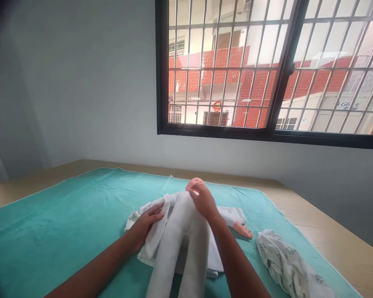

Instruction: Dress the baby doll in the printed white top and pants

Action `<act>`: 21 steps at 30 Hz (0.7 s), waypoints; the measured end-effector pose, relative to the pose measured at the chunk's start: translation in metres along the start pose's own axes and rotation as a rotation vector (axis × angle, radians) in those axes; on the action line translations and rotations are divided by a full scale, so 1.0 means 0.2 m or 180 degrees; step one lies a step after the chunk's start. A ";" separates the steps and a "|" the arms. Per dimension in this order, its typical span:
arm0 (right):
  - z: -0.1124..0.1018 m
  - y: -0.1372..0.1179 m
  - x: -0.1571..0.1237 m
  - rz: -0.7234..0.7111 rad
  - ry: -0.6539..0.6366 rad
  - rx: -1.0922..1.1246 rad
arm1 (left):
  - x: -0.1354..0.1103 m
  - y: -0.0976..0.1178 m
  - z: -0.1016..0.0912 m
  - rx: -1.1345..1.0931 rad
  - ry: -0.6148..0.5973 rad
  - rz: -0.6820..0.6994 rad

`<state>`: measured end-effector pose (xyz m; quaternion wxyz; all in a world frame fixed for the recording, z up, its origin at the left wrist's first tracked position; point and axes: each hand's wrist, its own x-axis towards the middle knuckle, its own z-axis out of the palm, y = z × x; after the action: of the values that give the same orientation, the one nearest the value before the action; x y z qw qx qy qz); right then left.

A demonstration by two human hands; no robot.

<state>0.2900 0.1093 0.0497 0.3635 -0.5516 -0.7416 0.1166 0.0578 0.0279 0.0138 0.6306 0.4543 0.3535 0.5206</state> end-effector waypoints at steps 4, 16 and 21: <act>-0.17 0.30 -0.07 0.0735 0.0088 0.0091 | 0.03 -0.07 0.00 0.0362 0.0209 0.0031; -0.08 0.37 -0.05 0.0247 -0.0732 0.0700 | 0.27 0.04 0.27 0.1002 0.0255 0.0606; -0.07 0.31 -0.04 0.0137 -0.0707 0.0687 | 0.38 0.06 0.37 0.0860 0.0204 0.0778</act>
<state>0.3460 0.1215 0.0215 0.3339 -0.5089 -0.7484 0.2637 0.1372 0.0871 0.0528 0.4844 0.5575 0.3823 0.5553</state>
